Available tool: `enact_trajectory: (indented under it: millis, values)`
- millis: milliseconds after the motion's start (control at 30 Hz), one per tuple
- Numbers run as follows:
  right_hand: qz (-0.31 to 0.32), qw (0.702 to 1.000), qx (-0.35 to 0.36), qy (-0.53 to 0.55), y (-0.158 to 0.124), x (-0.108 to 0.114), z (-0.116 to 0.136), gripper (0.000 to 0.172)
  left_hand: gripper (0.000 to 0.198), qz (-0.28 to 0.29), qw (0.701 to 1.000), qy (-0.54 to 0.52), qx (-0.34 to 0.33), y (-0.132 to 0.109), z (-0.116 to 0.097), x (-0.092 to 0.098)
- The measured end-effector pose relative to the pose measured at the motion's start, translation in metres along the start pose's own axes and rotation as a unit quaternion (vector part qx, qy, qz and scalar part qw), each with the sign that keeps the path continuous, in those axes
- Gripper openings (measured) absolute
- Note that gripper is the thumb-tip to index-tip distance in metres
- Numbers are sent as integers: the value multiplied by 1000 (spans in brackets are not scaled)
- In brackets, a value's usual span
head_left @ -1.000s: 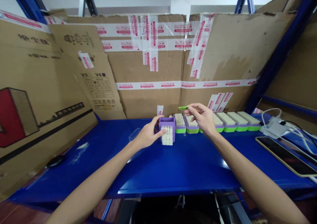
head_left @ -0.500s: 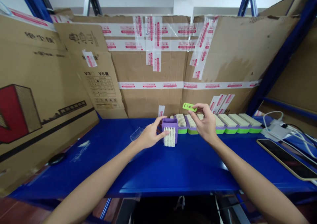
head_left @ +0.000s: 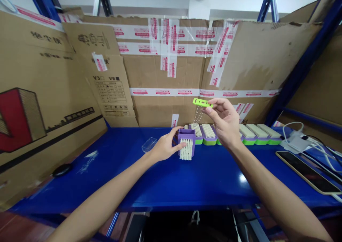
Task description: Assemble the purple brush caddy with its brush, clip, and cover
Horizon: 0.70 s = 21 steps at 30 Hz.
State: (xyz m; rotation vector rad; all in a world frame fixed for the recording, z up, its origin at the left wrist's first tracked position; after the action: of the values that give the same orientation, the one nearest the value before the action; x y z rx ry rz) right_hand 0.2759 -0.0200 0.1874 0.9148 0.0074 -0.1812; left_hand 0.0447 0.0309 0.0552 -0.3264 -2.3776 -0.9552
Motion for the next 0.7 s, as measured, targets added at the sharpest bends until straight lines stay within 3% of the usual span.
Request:
enact_trajectory:
  millis: [333,700]
  values:
    - [63,987,-122,81,-13,-24,-38,41,72,-12,1000,17,-13,0,-3,2]
    - [96,984,-141,60,-17,-29,-37,46,73,-14,1000,14,-18,1,-1,2]
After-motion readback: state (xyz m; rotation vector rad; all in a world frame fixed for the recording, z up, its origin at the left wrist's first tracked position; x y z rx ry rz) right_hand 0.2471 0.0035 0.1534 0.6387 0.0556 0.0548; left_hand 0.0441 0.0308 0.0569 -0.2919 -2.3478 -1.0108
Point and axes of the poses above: each hand's wrist, its own y-axis towards the middle knuckle, its own x-axis out of the back of the hand, z = x × y, the point moved 8 cm from there along y, towards the middle knuckle, and after that the axes turned 5 degrees about -z, right-handed, at the moved point
